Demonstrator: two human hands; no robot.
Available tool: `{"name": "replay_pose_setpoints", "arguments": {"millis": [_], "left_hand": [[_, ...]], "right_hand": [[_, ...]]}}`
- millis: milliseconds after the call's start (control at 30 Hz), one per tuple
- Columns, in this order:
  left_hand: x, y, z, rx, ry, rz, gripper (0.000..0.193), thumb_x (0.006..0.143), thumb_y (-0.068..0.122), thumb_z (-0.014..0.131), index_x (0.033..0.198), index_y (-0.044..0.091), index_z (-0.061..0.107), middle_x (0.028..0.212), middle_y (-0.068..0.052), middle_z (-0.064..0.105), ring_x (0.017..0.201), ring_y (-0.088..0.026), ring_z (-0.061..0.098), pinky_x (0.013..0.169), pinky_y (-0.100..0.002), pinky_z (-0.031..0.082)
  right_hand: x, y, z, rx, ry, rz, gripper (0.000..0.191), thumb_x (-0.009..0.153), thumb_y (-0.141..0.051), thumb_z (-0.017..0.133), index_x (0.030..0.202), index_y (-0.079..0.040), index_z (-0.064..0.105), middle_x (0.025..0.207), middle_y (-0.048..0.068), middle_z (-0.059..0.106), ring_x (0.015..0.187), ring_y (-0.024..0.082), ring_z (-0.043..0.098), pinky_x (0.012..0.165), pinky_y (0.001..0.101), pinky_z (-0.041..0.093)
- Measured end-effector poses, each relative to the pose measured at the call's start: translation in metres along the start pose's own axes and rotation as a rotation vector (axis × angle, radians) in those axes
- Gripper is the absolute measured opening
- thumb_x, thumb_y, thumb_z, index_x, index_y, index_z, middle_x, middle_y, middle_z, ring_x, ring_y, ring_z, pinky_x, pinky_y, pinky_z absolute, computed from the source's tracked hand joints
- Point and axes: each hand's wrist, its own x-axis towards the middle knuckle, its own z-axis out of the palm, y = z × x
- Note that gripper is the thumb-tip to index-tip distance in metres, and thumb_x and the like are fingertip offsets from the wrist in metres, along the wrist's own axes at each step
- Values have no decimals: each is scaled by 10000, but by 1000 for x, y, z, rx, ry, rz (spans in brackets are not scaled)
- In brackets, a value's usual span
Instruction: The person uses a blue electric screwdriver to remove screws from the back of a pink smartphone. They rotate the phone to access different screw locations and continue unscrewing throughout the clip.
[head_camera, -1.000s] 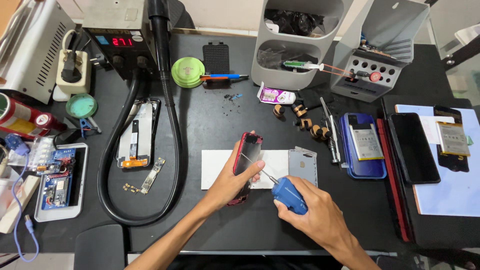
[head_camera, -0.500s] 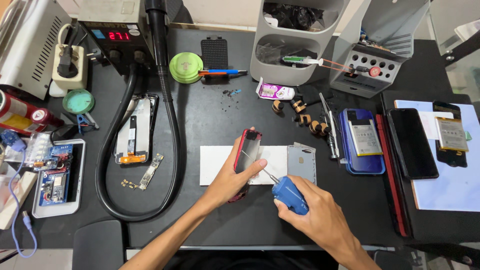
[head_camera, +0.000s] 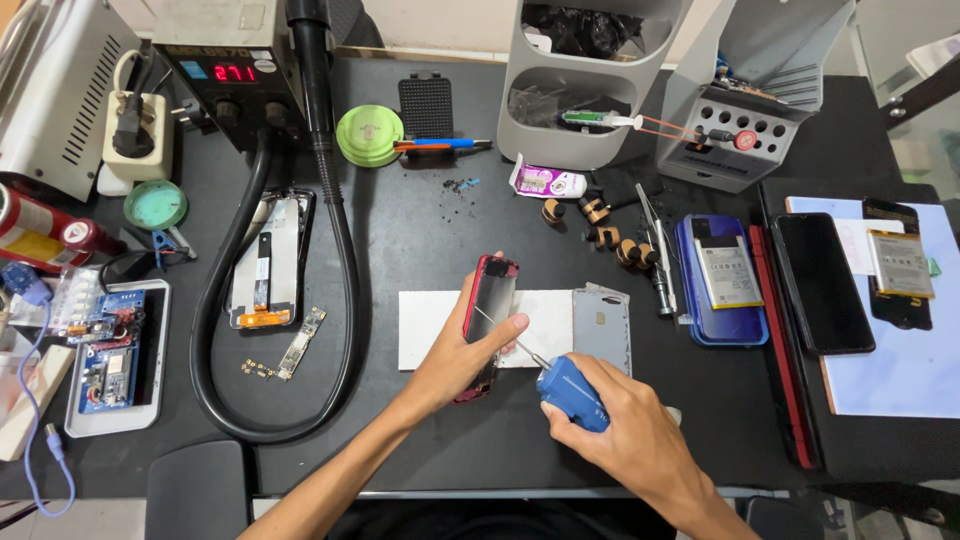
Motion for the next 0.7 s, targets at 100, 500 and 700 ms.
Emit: {"name": "replay_pose_setpoints", "arguments": {"millis": [100, 500, 700], "left_hand": [[1, 0, 0, 19, 13, 7, 779, 932, 287, 697, 1590, 136, 308, 1059, -27, 561, 823, -100, 548, 745, -274, 528], [1, -3, 1, 30, 5, 32, 794, 931, 284, 703, 1599, 138, 301, 1150, -36, 542, 905, -98, 543, 772, -272, 524], [-1, 1, 2, 127, 4, 105, 777, 958, 294, 700, 1600, 127, 294, 1403, -38, 522, 1083, -75, 540, 867, -261, 514]], "right_hand": [[0, 1, 0, 3, 2, -9, 471, 749, -279, 793, 1149, -67, 663, 951, 117, 749, 767, 291, 752, 679, 384, 594], [6, 2, -1, 22, 50, -58, 444, 762, -269, 795, 1124, -47, 665, 904, 140, 734, 729, 300, 730, 664, 382, 580], [13, 1, -2, 51, 90, -54, 419, 768, -255, 789, 1108, -44, 666, 875, 135, 727, 696, 277, 728, 644, 370, 575]]}}
